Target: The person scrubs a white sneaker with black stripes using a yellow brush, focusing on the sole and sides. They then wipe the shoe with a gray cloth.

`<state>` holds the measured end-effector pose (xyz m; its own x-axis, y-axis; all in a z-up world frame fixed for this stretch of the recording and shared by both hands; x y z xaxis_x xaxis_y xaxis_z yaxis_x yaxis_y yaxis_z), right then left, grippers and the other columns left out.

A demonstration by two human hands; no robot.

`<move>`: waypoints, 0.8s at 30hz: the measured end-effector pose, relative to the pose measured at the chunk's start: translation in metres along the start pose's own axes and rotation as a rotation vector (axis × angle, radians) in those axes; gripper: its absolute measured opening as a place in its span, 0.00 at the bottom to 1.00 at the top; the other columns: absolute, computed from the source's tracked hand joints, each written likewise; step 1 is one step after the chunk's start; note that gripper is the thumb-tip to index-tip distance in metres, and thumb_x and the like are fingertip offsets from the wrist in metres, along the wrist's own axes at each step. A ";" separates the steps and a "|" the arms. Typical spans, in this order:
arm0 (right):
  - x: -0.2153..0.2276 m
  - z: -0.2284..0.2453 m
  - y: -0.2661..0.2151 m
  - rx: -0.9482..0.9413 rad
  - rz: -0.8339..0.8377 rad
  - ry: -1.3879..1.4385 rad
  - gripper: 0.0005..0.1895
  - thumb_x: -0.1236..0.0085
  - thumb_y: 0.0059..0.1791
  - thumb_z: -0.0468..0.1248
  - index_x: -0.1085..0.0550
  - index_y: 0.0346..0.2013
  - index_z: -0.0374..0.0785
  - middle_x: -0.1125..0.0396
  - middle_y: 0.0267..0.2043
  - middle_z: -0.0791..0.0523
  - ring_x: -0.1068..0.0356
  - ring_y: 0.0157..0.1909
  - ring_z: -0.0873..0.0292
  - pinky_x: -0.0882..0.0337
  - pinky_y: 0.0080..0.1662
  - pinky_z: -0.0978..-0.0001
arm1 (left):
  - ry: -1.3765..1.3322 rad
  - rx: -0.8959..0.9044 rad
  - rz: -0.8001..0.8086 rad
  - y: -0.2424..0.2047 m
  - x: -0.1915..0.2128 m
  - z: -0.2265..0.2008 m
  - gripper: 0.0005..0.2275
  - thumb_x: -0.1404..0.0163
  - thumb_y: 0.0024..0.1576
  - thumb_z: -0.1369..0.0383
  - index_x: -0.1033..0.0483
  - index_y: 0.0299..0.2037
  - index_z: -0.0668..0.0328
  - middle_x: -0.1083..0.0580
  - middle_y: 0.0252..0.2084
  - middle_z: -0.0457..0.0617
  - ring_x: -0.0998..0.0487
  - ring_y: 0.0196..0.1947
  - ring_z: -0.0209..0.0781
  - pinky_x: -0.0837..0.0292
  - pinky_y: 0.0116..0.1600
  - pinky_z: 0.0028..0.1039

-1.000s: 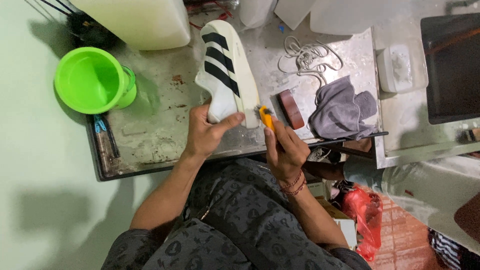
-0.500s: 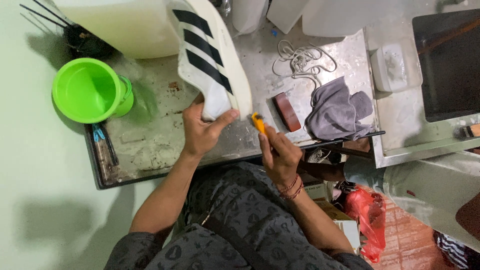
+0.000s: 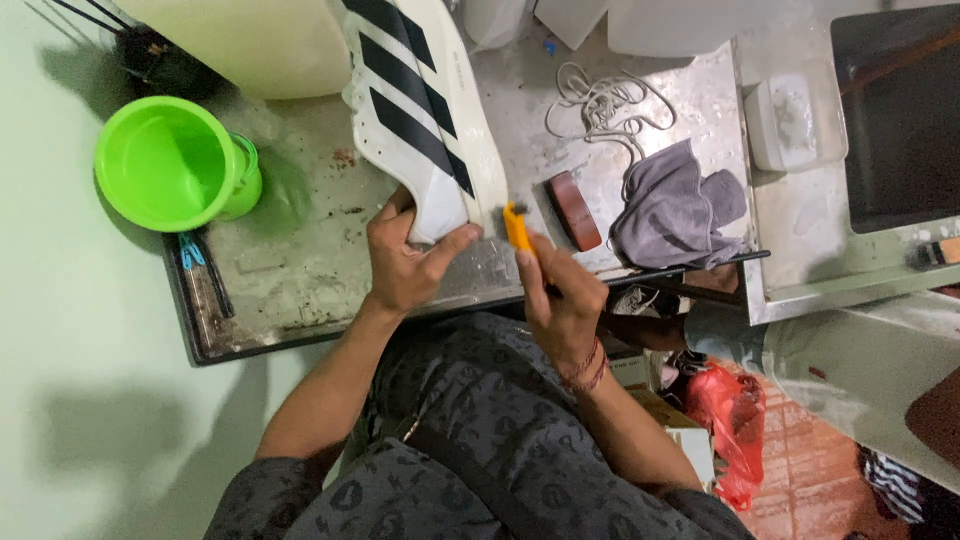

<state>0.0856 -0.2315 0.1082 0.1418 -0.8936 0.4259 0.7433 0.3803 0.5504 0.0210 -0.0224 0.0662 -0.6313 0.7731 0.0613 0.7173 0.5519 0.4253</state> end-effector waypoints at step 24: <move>0.017 -0.013 -0.016 -0.270 0.093 0.038 0.11 0.37 0.59 0.35 0.13 0.53 0.37 0.21 0.29 0.45 0.23 0.25 0.51 0.28 0.29 0.60 | 0.209 -0.363 0.105 -0.014 -0.006 -0.023 0.14 0.26 0.53 0.70 0.18 0.26 0.73 0.26 0.30 0.64 0.21 0.28 0.67 0.22 0.35 0.38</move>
<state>0.0845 -0.2561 0.0967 0.2383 -0.8680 0.4357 0.8722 0.3886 0.2972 0.0083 -0.0419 0.0809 -0.6330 0.7191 0.2867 0.6543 0.2991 0.6946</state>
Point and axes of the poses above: each hand's wrist, its own y-axis towards the middle knuckle, its own x-axis out of the back of the hand, z = x × y, the point moved 6 cm from there along y, towards the middle knuckle
